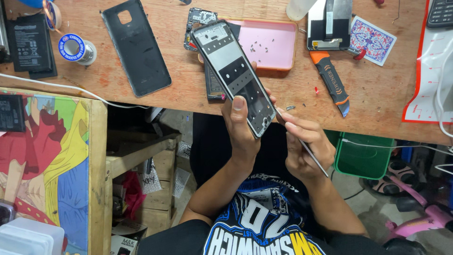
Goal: The person uses a metal spudger to pry and separate the screen assembly from the smartphone frame. They work along the edges and corners to release adhesive and lift the display, then rotate the device to continue prying different sides.
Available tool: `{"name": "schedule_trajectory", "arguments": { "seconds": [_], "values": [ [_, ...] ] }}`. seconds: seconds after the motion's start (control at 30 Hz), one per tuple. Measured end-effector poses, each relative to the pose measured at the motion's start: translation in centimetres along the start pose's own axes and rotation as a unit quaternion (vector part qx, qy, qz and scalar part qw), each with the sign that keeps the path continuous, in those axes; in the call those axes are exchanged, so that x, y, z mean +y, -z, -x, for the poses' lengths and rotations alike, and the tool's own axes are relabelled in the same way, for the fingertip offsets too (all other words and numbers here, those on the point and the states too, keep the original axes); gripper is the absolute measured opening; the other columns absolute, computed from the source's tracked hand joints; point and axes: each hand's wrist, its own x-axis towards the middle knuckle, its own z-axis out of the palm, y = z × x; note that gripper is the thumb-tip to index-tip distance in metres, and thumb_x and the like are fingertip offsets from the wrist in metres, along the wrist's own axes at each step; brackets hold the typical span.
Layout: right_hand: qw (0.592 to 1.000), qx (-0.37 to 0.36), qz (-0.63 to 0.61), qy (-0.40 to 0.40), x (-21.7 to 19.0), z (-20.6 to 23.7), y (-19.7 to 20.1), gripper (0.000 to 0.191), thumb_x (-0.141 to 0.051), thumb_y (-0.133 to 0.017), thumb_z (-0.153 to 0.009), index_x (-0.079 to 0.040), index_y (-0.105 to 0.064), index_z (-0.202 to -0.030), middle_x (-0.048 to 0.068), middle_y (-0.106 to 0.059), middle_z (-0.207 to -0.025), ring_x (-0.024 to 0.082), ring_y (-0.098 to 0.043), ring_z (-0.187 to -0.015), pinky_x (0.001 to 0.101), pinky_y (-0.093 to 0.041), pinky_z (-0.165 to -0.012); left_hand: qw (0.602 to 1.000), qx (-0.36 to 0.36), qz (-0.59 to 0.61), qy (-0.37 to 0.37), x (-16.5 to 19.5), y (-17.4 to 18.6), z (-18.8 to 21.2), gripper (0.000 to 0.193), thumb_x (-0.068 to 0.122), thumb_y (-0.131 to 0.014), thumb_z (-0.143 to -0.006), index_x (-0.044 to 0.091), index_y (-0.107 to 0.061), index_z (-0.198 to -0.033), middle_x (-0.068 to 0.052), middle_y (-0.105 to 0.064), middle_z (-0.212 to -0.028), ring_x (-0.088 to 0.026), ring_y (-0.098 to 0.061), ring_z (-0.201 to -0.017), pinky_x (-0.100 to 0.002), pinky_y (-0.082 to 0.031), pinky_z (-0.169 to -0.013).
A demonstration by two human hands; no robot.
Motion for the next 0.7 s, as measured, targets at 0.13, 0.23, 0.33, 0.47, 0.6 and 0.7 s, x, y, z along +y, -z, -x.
{"name": "schedule_trajectory", "arguments": {
  "seconds": [0.13, 0.23, 0.33, 0.47, 0.6, 0.7],
  "values": [
    [0.999, -0.01, -0.017, -0.028, -0.4, 0.4, 0.4, 0.006, 0.001, -0.06, -0.108, 0.004, -0.059, -0.113, 0.021, -0.069, -0.119, 0.031, -0.076, -0.11, 0.0354, -0.064, -0.095, 1.0, 0.01, -0.018, 0.003, 0.0, -0.1, 0.4, 0.073, 0.048, -0.041, -0.109, -0.008, -0.044, -0.155, -0.015, -0.063, -0.108, -0.019, -0.066, -0.098, -0.034, -0.059, -0.084],
    [0.998, 0.001, -0.037, -0.048, -0.1, 0.6, 0.0, 0.007, 0.001, -0.058, -0.108, 0.005, -0.059, -0.114, 0.021, -0.069, -0.119, 0.03, -0.075, -0.109, 0.0329, -0.063, -0.093, 1.0, 0.003, -0.018, -0.007, -0.1, -0.1, 0.3, 0.073, 0.049, -0.042, -0.109, -0.008, -0.043, -0.156, -0.014, -0.063, -0.109, -0.02, -0.066, -0.099, -0.034, -0.059, -0.086],
    [0.994, 0.023, -0.081, -0.073, 0.3, 1.0, -0.5, 0.008, 0.001, -0.057, -0.109, 0.006, -0.058, -0.115, 0.022, -0.069, -0.12, 0.029, -0.074, -0.112, 0.0334, -0.062, -0.096, 1.0, -0.003, -0.01, -0.017, -0.3, 0.0, 0.2, 0.075, 0.05, -0.042, -0.108, -0.008, -0.043, -0.155, -0.014, -0.063, -0.108, -0.02, -0.067, -0.099, -0.034, -0.059, -0.085],
    [0.989, 0.051, -0.115, -0.082, 1.0, 1.4, -1.4, 0.009, 0.001, -0.058, -0.109, 0.006, -0.059, -0.116, 0.023, -0.069, -0.121, 0.028, -0.073, -0.112, 0.0341, -0.061, -0.097, 1.0, -0.009, -0.009, -0.007, -0.4, 0.2, 0.4, 0.074, 0.049, -0.04, -0.11, -0.009, -0.043, -0.156, -0.015, -0.065, -0.109, -0.02, -0.067, -0.1, -0.034, -0.058, -0.088],
    [0.989, 0.054, -0.107, -0.088, 1.4, 1.4, -1.5, 0.009, 0.002, -0.059, -0.108, 0.006, -0.062, -0.116, 0.024, -0.069, -0.12, 0.027, -0.073, -0.104, 0.0339, -0.06, -0.097, 1.0, -0.009, 0.027, 0.008, -0.5, 0.3, 0.5, 0.072, 0.046, -0.039, -0.111, -0.009, -0.041, -0.157, -0.016, -0.064, -0.109, -0.021, -0.066, -0.101, -0.035, -0.058, -0.092],
    [0.989, 0.042, -0.114, -0.089, 1.2, 1.2, -1.4, 0.009, 0.003, -0.059, -0.109, 0.006, -0.062, -0.117, 0.024, -0.07, -0.121, 0.027, -0.073, -0.106, 0.034, -0.06, -0.097, 1.0, -0.001, 0.029, 0.005, -0.3, 0.3, 0.2, 0.07, 0.044, -0.039, -0.11, -0.01, -0.042, -0.155, -0.016, -0.065, -0.109, -0.021, -0.067, -0.099, -0.035, -0.058, -0.089]
  ]
}}
